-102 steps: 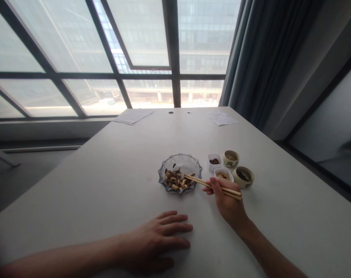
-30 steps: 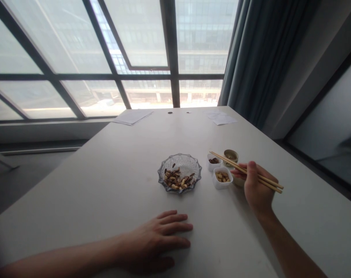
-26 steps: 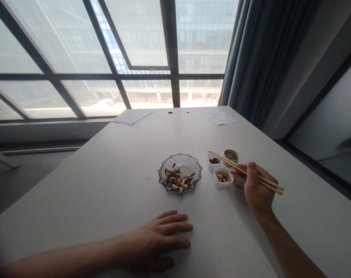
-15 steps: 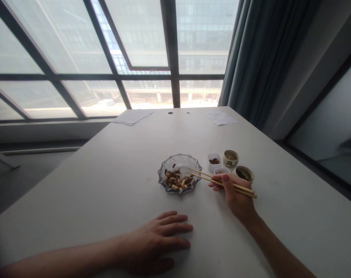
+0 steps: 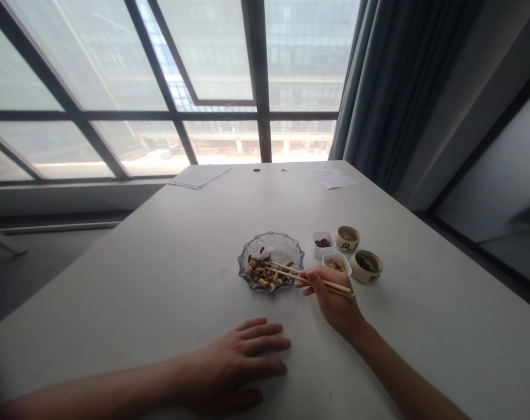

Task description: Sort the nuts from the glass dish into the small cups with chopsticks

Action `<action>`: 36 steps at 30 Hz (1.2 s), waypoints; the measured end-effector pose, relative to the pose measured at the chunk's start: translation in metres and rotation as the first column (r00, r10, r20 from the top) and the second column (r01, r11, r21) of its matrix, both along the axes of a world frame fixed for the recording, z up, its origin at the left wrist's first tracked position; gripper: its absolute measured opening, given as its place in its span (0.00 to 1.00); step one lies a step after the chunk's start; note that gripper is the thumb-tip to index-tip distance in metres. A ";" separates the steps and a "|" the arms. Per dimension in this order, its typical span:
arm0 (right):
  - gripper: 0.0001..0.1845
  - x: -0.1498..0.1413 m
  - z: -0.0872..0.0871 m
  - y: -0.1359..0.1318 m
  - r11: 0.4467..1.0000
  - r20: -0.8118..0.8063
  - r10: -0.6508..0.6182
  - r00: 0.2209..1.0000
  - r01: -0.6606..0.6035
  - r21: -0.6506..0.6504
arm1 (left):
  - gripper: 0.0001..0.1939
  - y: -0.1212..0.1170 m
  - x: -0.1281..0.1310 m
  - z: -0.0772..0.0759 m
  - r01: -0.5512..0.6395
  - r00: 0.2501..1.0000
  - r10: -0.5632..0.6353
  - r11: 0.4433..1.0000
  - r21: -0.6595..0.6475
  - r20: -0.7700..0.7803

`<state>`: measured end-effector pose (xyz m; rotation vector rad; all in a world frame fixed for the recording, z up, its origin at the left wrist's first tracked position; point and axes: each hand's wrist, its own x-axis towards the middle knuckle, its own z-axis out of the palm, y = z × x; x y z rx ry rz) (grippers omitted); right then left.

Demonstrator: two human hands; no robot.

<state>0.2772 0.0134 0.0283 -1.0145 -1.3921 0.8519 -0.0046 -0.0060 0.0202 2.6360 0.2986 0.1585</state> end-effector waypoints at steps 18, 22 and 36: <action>0.25 0.002 0.004 0.000 0.957 -0.047 -0.270 0.962 0.273 0.099 | 0.26 0.001 0.000 0.000 0.002 1.000 -0.002 1.000 -0.013 0.002; 0.25 0.019 0.022 -0.001 0.897 -0.061 -0.407 0.911 0.412 0.163 | 0.26 0.001 0.001 0.001 0.002 1.000 -0.002 1.000 -0.011 -0.007; 0.28 0.063 0.037 -0.001 0.742 -0.069 -0.636 0.769 0.633 0.221 | 0.27 -0.001 0.000 0.004 -0.004 1.000 0.004 1.000 -0.022 -0.009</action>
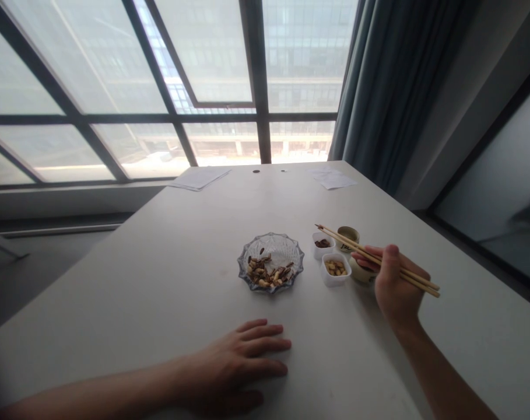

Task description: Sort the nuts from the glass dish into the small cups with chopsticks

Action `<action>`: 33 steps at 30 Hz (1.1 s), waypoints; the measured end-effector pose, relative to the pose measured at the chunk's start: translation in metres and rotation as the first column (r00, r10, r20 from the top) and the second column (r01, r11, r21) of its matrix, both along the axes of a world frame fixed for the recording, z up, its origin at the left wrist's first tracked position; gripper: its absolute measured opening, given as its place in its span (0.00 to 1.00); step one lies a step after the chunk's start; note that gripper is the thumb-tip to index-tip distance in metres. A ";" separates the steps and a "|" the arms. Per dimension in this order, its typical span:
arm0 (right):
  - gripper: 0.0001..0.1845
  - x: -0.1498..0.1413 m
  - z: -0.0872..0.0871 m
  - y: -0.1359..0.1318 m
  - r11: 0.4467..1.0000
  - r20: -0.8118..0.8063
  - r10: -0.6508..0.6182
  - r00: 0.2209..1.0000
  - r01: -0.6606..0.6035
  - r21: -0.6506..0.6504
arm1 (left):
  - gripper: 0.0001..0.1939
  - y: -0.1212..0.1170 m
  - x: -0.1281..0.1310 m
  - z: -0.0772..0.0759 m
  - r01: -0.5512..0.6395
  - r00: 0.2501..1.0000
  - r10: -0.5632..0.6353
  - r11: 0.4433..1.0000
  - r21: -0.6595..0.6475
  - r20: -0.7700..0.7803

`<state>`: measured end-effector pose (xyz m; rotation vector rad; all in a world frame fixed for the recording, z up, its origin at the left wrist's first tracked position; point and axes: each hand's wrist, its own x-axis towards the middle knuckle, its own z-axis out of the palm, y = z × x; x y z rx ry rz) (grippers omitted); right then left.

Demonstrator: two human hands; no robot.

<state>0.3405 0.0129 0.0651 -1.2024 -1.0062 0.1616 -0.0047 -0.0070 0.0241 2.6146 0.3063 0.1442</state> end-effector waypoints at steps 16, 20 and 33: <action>0.28 0.001 -0.002 0.001 1.000 -0.008 -0.006 1.000 0.006 -0.006 | 0.27 0.000 0.000 -0.001 -0.001 1.000 0.001 1.000 -0.001 -0.011; 0.28 0.003 -0.003 0.001 1.000 -0.053 -0.010 0.999 0.008 -0.025 | 0.27 0.001 0.000 -0.002 0.000 1.000 0.000 1.000 -0.003 -0.007; 0.26 -0.014 -0.010 -0.004 0.983 -0.096 0.169 0.981 -0.175 -0.061 | 0.26 0.000 0.000 0.000 0.002 1.000 -0.002 1.000 -0.016 0.001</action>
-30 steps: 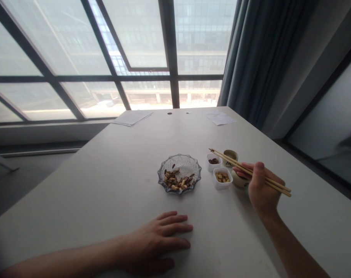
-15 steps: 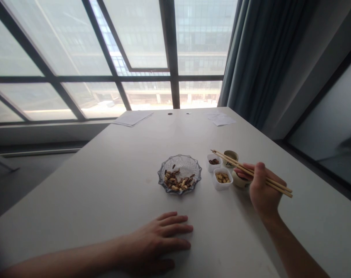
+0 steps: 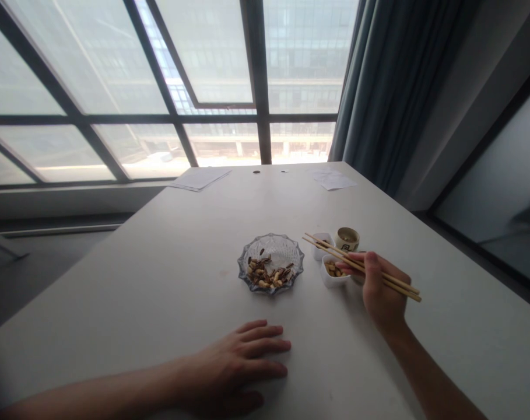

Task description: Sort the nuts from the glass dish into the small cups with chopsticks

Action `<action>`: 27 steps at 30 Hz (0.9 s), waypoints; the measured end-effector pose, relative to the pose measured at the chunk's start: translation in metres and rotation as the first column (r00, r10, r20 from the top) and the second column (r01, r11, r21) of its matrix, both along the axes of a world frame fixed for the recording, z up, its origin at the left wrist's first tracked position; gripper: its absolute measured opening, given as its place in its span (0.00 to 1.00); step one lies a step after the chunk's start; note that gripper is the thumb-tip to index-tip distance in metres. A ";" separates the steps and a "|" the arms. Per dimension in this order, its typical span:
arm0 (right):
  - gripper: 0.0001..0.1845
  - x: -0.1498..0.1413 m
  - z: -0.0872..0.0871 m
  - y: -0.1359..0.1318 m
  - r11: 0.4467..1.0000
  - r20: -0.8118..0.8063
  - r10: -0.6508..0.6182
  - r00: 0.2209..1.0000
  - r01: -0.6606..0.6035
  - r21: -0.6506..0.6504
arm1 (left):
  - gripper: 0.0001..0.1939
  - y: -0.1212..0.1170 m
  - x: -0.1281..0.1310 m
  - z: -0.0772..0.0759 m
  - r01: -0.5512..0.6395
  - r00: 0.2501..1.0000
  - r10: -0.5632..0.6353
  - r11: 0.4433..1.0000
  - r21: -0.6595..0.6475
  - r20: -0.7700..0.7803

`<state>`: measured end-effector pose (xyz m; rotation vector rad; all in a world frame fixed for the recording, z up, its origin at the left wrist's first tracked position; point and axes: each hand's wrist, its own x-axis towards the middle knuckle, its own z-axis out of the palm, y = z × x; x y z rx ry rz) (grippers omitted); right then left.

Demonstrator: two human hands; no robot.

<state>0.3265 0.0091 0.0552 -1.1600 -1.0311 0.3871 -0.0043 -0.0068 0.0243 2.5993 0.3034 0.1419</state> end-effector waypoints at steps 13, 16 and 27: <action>0.23 -0.029 -0.018 0.001 0.886 0.159 0.449 0.879 -0.415 -0.207 | 0.26 0.000 0.000 -0.005 0.002 1.000 -0.002 1.000 0.023 0.002; 0.21 -0.031 -0.021 0.003 0.851 0.175 0.514 0.840 -0.473 -0.230 | 0.26 0.000 0.000 -0.005 0.001 1.000 -0.001 1.000 0.020 0.001; 0.24 -0.046 -0.027 0.001 0.871 0.061 0.481 0.875 -0.468 -0.147 | 0.27 0.001 0.000 -0.004 0.002 1.000 -0.002 1.000 0.015 0.014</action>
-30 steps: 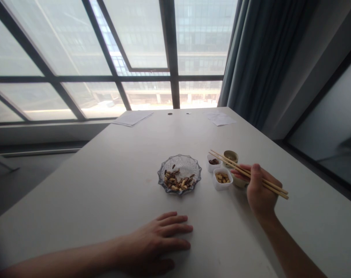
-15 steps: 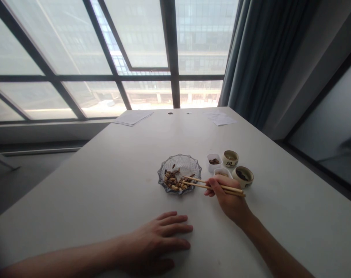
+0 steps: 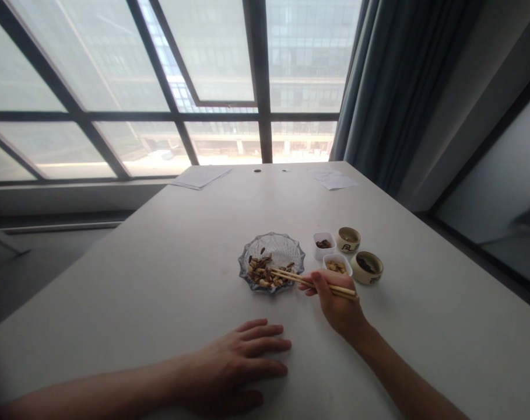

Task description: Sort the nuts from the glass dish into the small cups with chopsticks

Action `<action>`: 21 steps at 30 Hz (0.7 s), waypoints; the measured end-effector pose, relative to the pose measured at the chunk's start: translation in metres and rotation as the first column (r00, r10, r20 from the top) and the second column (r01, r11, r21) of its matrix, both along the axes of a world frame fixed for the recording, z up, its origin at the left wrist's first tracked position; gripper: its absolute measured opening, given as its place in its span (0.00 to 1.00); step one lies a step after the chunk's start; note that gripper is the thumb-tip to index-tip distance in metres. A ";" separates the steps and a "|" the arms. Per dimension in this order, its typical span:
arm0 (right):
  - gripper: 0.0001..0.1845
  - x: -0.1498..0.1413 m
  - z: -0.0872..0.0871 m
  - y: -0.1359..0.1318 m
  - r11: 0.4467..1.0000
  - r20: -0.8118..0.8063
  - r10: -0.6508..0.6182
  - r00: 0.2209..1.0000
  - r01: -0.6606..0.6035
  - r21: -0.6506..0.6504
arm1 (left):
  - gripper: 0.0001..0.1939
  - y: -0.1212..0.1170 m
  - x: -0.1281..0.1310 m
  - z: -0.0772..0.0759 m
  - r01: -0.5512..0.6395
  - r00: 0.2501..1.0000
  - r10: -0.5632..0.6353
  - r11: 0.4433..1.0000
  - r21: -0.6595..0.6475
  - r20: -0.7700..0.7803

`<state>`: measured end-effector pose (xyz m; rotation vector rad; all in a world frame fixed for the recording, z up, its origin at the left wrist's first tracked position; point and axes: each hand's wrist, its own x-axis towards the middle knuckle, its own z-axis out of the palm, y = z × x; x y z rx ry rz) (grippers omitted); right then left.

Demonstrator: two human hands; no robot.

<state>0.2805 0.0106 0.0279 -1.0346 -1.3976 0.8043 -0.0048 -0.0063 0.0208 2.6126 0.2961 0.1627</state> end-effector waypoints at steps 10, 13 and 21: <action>0.25 0.007 0.009 -0.002 0.972 0.026 -0.207 0.978 0.202 0.119 | 0.27 0.000 0.000 -0.001 0.001 1.000 -0.001 1.000 0.000 0.001; 0.24 0.019 0.020 -0.003 0.935 -0.022 -0.320 0.947 0.320 0.151 | 0.27 0.000 0.000 -0.001 -0.002 1.000 0.001 1.000 0.002 0.003; 0.26 0.063 0.034 -0.001 0.787 -0.047 -0.588 0.807 0.585 0.196 | 0.27 -0.001 0.000 0.003 0.001 1.000 -0.001 1.000 0.005 -0.002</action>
